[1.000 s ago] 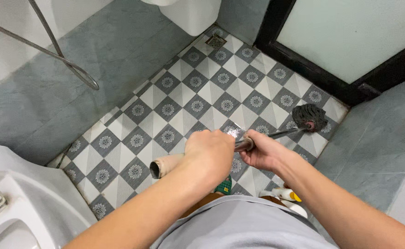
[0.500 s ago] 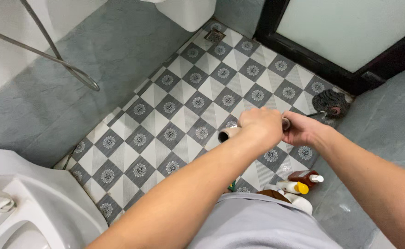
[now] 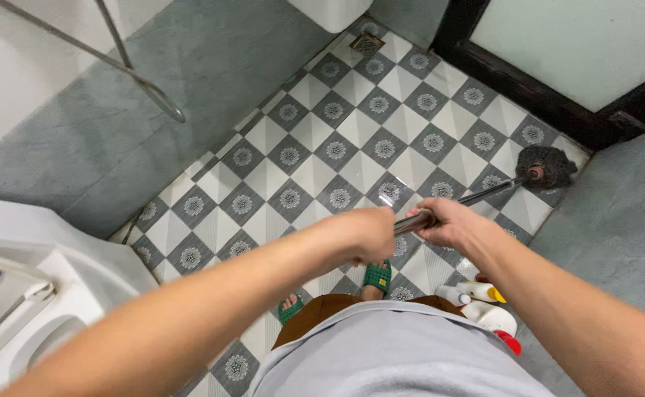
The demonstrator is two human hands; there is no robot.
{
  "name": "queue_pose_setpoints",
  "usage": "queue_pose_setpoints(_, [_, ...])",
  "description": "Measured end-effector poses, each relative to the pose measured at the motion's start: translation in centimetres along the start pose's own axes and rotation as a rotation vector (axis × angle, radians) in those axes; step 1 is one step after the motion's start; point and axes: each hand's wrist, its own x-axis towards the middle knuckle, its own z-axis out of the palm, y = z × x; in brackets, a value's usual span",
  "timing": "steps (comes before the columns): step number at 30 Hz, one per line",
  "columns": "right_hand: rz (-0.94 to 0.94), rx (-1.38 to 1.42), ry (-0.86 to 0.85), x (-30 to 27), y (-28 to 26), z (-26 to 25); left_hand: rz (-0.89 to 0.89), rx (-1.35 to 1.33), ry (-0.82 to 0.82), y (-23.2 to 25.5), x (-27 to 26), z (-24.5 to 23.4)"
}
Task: The person assembles a mop by repeatedly screwing a metal rod into a cylindrical handle. The person holds the handle with one hand and rotates the rod with the other to tighten the connection. The task is performed in a bathroom with a toilet and cleaning supplies visible nearby.
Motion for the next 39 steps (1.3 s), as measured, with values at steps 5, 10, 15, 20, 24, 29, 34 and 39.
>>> queue_pose_setpoints(5, [0.056,-0.055,-0.096,-4.5,7.2,4.8,0.032,-0.305,-0.142,-6.1,-7.7,-1.0])
queue_pose_setpoints(10, [0.032,-0.115,-0.131,-11.7,13.8,10.8,-0.119,-0.667,-0.284,-10.8,-15.7,-3.0])
queue_pose_setpoints(15, [-0.008,-0.250,-0.196,-16.3,18.1,13.9,-0.154,-1.097,-0.277,-12.8,-21.3,-1.9])
queue_pose_setpoints(20, [-0.043,-0.312,-0.151,-17.6,18.7,14.9,-0.155,-1.177,-0.191,-12.2,-21.9,0.1])
queue_pose_setpoints(24, [-0.074,-0.333,-0.124,-14.4,15.2,13.7,-0.093,-1.202,-0.156,-10.4,-17.2,1.7])
queue_pose_setpoints(29, [-0.156,-0.397,-0.014,-8.6,7.1,10.6,0.000,-1.271,-0.176,-6.0,-7.1,3.0])
queue_pose_setpoints(34, [-0.169,-0.409,0.012,-3.2,-2.7,7.0,0.031,-1.371,-0.204,0.8,1.6,2.9])
queue_pose_setpoints(39, [-0.305,-0.528,0.112,-2.4,-7.5,6.8,0.054,-1.463,-0.147,4.1,4.2,1.2])
